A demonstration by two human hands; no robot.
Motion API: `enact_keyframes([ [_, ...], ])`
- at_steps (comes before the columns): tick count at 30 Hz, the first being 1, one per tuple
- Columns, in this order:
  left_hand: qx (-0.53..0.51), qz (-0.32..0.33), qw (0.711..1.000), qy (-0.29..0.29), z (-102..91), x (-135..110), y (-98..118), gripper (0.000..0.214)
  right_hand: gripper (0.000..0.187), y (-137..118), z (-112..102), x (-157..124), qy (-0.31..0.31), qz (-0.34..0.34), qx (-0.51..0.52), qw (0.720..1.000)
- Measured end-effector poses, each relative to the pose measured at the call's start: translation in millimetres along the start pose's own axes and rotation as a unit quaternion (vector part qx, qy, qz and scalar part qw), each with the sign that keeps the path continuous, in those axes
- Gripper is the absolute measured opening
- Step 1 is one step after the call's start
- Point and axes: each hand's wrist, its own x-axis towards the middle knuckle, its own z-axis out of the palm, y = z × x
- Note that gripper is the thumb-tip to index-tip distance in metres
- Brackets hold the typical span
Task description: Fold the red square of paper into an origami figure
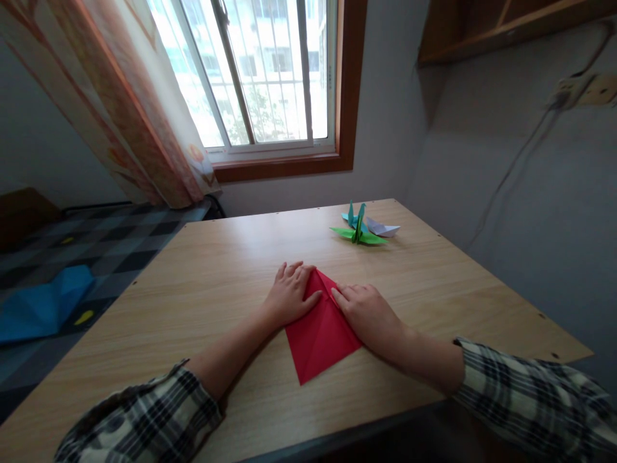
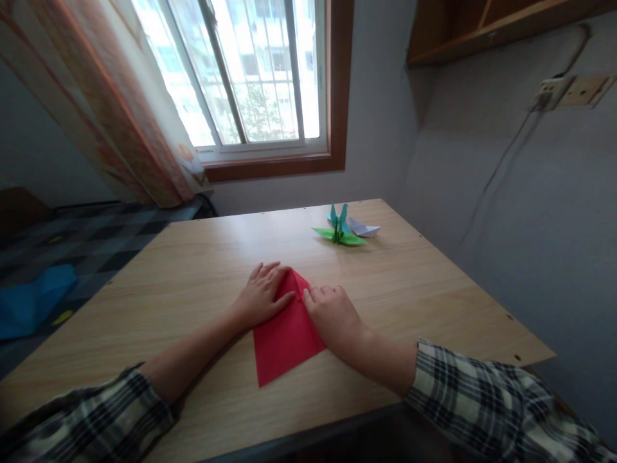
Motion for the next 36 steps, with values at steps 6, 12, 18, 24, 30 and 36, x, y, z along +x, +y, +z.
enact_keyframes([
  [6,0.014,0.002,1.0,-0.017,1.5,0.5,-0.4,0.063,0.042,-2.4,5.2,-3.0,-0.001,-0.021,-0.016,1.0],
  [12,0.03,0.006,0.999,-0.016,2.9,0.1,-0.9,0.056,0.043,-1.0,7.9,-4.2,-0.001,-0.032,-0.018,0.999],
  [18,0.048,0.014,0.999,-0.015,2.3,0.0,-0.2,0.057,0.044,-2.5,8.5,-4.4,0.004,-0.042,-0.031,0.999],
  [24,0.051,0.023,0.998,-0.014,1.1,-0.1,0.0,0.055,0.043,-1.6,6.1,-4.5,-0.005,-0.053,-0.043,0.998],
  [30,0.054,0.025,0.998,-0.017,-3.4,-0.7,3.0,0.052,0.043,-1.5,6.4,-4.5,-0.004,-0.056,-0.041,0.998],
  [36,0.057,0.015,0.998,-0.032,-9.7,1.3,7.4,0.05,0.039,0.8,6.6,-6.6,0.014,-0.035,0.0,0.999],
])
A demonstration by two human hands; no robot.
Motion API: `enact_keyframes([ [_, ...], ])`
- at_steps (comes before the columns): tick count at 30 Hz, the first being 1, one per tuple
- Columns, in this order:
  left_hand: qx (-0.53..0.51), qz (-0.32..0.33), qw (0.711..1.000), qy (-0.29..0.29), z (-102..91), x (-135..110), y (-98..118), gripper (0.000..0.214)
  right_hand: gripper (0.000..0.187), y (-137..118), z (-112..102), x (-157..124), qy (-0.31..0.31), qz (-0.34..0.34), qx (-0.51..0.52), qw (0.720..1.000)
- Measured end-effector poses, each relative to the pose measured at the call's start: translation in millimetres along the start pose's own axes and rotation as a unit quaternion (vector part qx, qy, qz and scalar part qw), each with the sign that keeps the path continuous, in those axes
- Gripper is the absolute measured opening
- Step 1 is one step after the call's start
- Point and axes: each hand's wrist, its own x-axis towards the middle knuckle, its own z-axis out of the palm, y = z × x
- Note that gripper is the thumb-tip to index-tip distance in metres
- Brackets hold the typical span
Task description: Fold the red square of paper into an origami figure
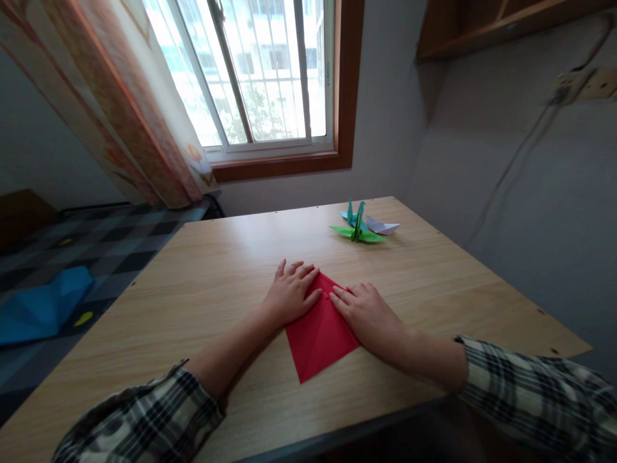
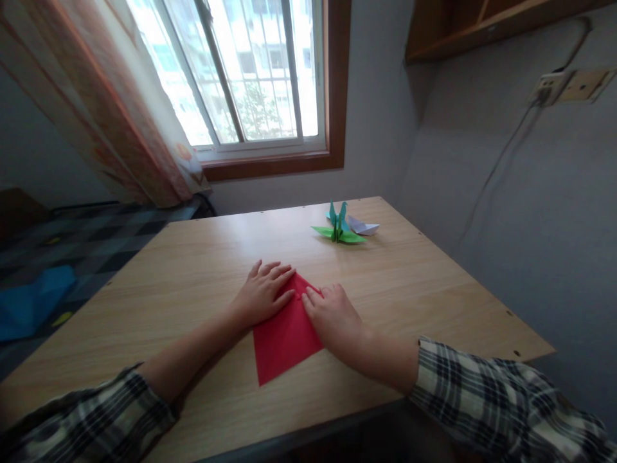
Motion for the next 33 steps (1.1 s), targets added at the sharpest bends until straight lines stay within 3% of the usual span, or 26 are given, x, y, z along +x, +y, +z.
enact_keyframes([
  [4,-0.001,-0.041,0.999,-0.019,-5.6,4.6,9.8,0.046,0.038,2.5,-2.9,-3.1,0.003,0.005,0.042,0.999],
  [10,0.021,-0.085,0.996,-0.028,-3.8,3.6,29.3,0.057,0.071,2.2,-0.2,-14.1,-0.052,-0.001,0.114,0.992],
  [16,-0.028,-0.123,0.986,-0.104,-0.7,1.7,30.7,0.074,0.087,5.0,-0.3,-21.3,-0.107,0.011,0.212,0.971],
  [20,-0.045,-0.123,0.983,-0.132,-2.8,2.5,29.3,0.088,0.077,28.7,-14.8,-7.9,-0.118,0.027,0.301,0.946],
  [22,-0.049,-0.116,0.982,-0.137,-3.3,2.8,29.1,0.096,0.068,44.9,-19.8,6.9,-0.1,0.0,0.31,0.945],
  [25,-0.049,-0.111,0.983,-0.134,-2.4,2.8,28.4,0.101,0.055,61.5,-16.3,32.9,-0.069,-0.055,0.26,0.962],
  [28,-0.046,-0.111,0.984,-0.132,0.3,2.5,27.4,0.1,0.047,62.6,-2.7,51.5,-0.068,-0.083,0.201,0.974],
  [33,-0.04,-0.103,0.987,-0.119,4.6,1.9,26.5,0.098,0.045,55.5,14.6,52.4,-0.001,-0.105,0.131,0.986],
])
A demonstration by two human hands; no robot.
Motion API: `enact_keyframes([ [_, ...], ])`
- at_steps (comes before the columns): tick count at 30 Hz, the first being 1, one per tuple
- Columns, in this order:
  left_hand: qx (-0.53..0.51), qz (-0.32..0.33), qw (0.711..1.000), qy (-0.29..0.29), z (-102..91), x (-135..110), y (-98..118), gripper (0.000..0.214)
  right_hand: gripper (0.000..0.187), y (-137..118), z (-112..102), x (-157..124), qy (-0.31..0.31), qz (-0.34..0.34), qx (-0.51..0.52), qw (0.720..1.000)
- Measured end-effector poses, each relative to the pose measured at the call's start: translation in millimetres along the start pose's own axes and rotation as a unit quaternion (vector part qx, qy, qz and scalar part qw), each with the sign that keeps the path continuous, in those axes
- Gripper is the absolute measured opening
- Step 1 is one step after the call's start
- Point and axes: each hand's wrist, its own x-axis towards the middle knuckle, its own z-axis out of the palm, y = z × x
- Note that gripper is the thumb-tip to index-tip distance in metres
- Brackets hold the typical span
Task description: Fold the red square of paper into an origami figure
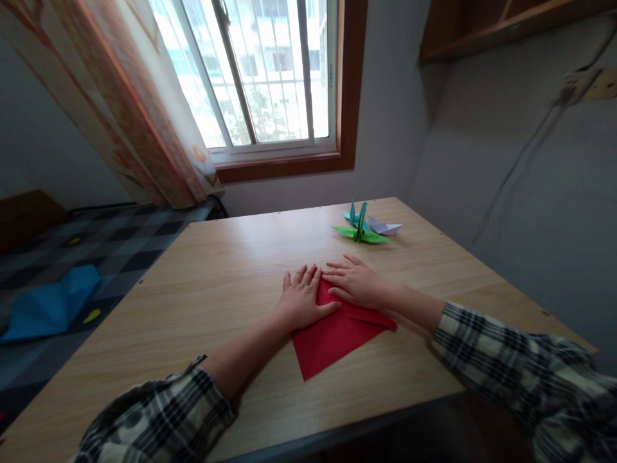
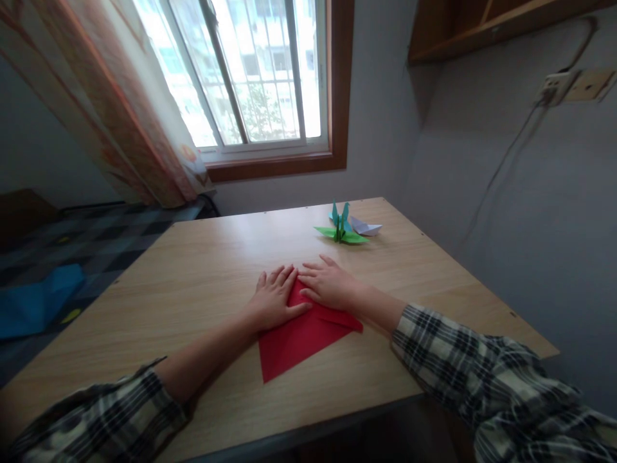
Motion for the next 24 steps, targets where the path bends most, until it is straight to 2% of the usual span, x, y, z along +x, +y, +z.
enact_keyframes([
  [6,0.001,0.0,1.0,0.001,-3.0,-0.6,1.8,0.099,0.047,6.7,-0.6,-29.2,0.019,-0.055,-0.024,0.998],
  [12,-0.001,0.001,1.0,-0.001,-4.6,-0.4,2.5,0.102,0.046,11.6,-5.0,-77.9,0.016,-0.083,-0.033,0.996],
  [18,-0.007,0.002,1.0,-0.005,-7.2,-1.1,3.6,0.099,0.051,10.0,-4.5,-122.8,0.043,-0.055,-0.057,0.996],
  [24,-0.009,-0.003,1.0,-0.011,-10.3,-3.2,3.6,0.098,0.045,4.7,-15.9,-145.1,0.046,-0.057,-0.055,0.996],
])
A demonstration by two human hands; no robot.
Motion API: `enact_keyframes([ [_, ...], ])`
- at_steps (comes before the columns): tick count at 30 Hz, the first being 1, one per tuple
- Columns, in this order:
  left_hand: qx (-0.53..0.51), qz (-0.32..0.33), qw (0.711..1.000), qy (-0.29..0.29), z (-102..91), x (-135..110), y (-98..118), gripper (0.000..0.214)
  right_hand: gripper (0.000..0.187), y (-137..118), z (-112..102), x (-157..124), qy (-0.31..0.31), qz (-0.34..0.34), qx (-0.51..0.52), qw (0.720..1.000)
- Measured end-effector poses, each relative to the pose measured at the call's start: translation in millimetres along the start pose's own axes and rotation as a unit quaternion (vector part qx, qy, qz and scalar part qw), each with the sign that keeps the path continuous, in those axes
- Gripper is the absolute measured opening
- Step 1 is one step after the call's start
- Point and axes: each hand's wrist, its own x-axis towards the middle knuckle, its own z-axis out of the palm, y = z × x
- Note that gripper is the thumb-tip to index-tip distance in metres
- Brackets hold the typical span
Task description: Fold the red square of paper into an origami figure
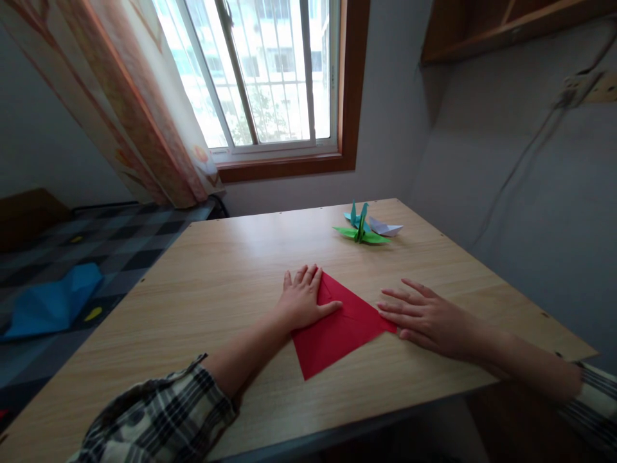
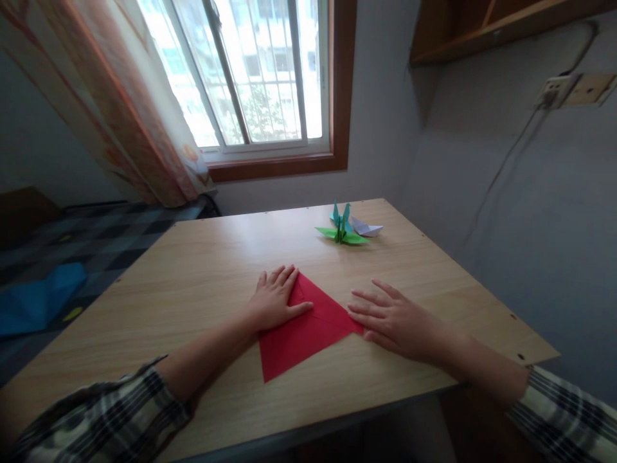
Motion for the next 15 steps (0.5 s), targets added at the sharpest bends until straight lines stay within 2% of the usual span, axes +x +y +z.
enact_keyframes([
  [5,0.007,0.0,1.0,0.022,3.9,0.8,-2.6,0.098,0.038,-1.7,-15.0,-14.5,0.01,-0.021,0.021,1.0],
  [8,0.03,-0.037,0.997,0.054,2.7,3.7,-5.4,0.09,0.033,1.0,-26.2,-13.4,0.028,-0.014,0.016,0.999],
  [12,0.054,-0.08,0.993,0.073,-10.8,8.0,-9.2,0.072,0.029,-0.9,-37.6,12.9,0.064,-0.007,0.008,0.998],
  [15,0.073,-0.082,0.991,0.078,-19.1,8.5,-12.0,0.051,0.028,-14.9,-34.2,45.8,0.063,-0.023,0.025,0.997],
])
